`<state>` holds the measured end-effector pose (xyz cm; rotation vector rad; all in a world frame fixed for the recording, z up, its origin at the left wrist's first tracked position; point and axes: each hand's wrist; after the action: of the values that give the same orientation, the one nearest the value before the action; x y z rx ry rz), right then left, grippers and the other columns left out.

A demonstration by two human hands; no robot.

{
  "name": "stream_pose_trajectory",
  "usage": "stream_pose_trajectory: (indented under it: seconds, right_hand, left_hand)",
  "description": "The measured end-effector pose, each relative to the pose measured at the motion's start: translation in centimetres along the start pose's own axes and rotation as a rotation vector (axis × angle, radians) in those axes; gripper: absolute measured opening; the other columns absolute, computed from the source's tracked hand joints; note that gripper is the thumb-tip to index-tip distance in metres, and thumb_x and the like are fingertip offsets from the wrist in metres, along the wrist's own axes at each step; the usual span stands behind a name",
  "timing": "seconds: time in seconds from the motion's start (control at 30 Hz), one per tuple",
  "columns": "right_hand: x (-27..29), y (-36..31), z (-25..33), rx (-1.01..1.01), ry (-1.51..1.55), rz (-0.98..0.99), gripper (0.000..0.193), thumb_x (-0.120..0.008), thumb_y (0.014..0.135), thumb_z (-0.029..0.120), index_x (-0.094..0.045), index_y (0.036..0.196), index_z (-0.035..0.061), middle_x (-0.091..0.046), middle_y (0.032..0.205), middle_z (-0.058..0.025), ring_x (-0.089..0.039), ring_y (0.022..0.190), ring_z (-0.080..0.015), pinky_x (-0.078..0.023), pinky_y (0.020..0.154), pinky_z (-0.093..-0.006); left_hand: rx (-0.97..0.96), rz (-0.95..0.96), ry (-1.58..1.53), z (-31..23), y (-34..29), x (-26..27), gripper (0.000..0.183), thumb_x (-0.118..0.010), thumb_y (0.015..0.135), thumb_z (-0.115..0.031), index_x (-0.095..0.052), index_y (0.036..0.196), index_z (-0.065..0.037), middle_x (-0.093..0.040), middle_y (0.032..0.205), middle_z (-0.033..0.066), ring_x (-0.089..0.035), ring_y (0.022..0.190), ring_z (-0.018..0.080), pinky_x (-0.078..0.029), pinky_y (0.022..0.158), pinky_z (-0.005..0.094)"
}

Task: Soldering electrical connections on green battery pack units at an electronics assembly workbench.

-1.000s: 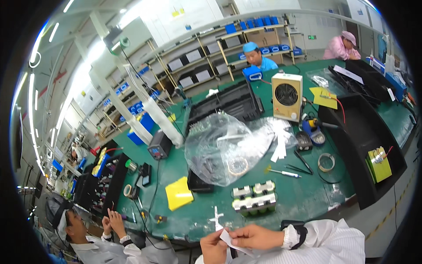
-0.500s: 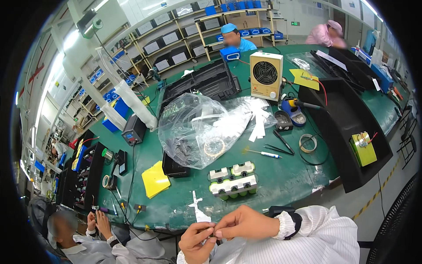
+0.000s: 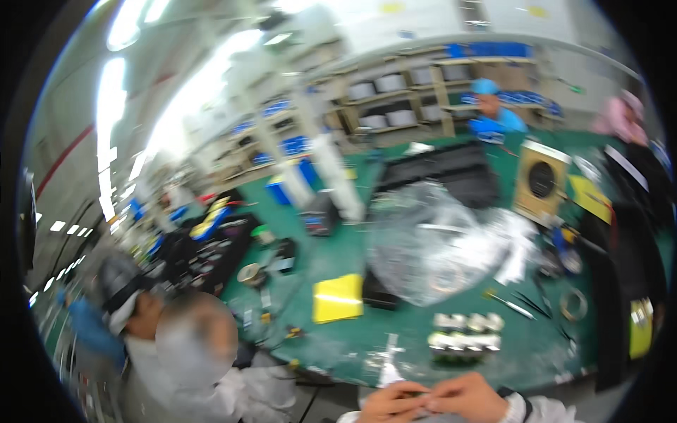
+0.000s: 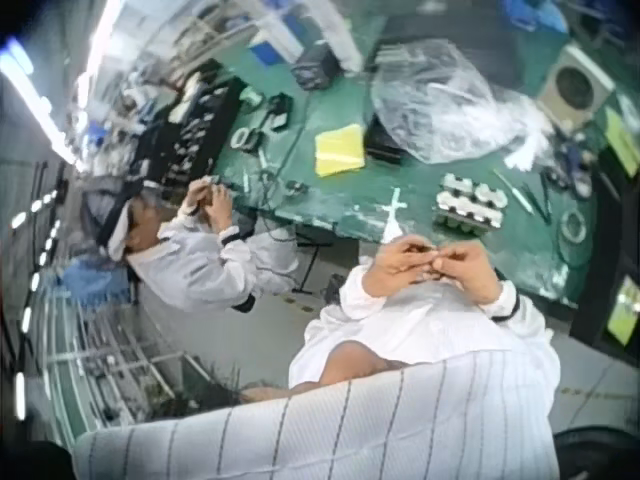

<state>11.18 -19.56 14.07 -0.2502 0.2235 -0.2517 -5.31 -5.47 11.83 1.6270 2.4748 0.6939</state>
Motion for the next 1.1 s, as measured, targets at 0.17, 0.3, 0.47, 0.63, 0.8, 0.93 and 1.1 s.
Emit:
stream_pose_trajectory:
  seconds: [0.17,0.3,0.47,0.63,0.8,0.93,1.1]
  right_hand:
    - [-1.0,-0.1,-0.6,0.077,0.271,-0.075,0.024,-0.079,0.085,0.018,-0.070,0.096,-0.0015,-0.068,0.088,-0.0048,-0.063,0.073,-0.0122,-0.051,0.065,-0.0242]
    - [-1.0,0.2,-0.8,0.054,0.289,-0.092,0.024,-0.079,0.085,0.016,-0.071,0.099,-0.0021,-0.069,0.091,-0.0060,-0.065,0.076,-0.0136,-0.053,0.069,-0.0258]
    - [-0.5,0.6,-1.7,0.012,0.281,-0.096,0.025,-0.078,0.086,0.015,-0.070,0.102,-0.0026,-0.070,0.095,-0.0080,-0.067,0.082,-0.0160,-0.056,0.073,-0.0295]
    - [-0.2,1.6,-3.0,0.105,0.428,0.065,0.023,-0.078,0.087,0.015,-0.070,0.101,-0.0013,-0.070,0.097,-0.0097,-0.068,0.084,-0.0193,-0.056,0.075,-0.0321]
    - [-0.1,2.2,-3.9,0.136,0.500,0.087,0.015,-0.075,0.089,0.010,-0.070,0.100,0.0007,-0.071,0.098,-0.0097,-0.069,0.082,-0.0185,-0.057,0.072,-0.0312]
    - [-0.2,2.4,-4.1,0.145,0.485,0.066,0.019,-0.074,0.090,0.014,-0.068,0.103,0.0001,-0.071,0.094,-0.0081,-0.069,0.080,-0.0183,-0.057,0.072,-0.0307]
    - [-0.3,2.3,-4.5,0.176,0.465,0.021,0.021,-0.070,0.094,0.017,-0.066,0.105,0.0002,-0.070,0.094,-0.0083,-0.068,0.078,-0.0174,-0.056,0.071,-0.0301]
  left_hand:
    - [-0.103,-0.034,-0.030,-0.1,0.9,-0.2,0.029,-0.067,0.089,0.001,-0.071,0.116,-0.006,-0.062,0.113,0.0158,-0.065,0.094,0.0304,-0.052,0.077,0.0374]
    - [-0.113,-0.070,-0.007,-0.3,0.9,-0.1,0.027,-0.067,0.089,0.000,-0.071,0.115,-0.006,-0.062,0.113,0.0167,-0.064,0.095,0.0316,-0.052,0.078,0.0385]
    - [-0.084,-0.087,-0.048,-0.3,0.8,0.1,0.025,-0.067,0.089,0.000,-0.072,0.113,-0.006,-0.062,0.112,0.0172,-0.063,0.094,0.0334,-0.051,0.080,0.0401]
    - [-0.139,-0.073,-0.007,-0.4,0.6,0.5,0.025,-0.066,0.089,0.002,-0.071,0.113,-0.004,-0.061,0.111,0.0172,-0.063,0.095,0.0334,-0.051,0.079,0.0386]
    - [-0.137,-0.058,0.016,-0.3,0.7,0.5,0.026,-0.065,0.091,0.002,-0.069,0.117,-0.002,-0.060,0.113,0.0160,-0.063,0.097,0.0308,-0.051,0.081,0.0364]
    - [-0.123,-0.081,0.061,-0.2,0.9,0.4,0.026,-0.065,0.092,0.000,-0.070,0.117,-0.003,-0.060,0.115,0.0158,-0.063,0.100,0.0302,-0.051,0.082,0.0359]
    - [-0.130,-0.123,0.070,-0.3,1.1,-0.1,0.025,-0.066,0.091,-0.001,-0.070,0.116,-0.003,-0.062,0.113,0.0154,-0.064,0.098,0.0310,-0.052,0.081,0.0365]
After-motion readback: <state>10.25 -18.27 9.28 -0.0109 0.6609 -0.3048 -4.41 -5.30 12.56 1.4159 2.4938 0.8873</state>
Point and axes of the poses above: each hand's wrist, its own y-axis towards the middle knuckle, its own x-axis out of the back of the hand, z = x × y
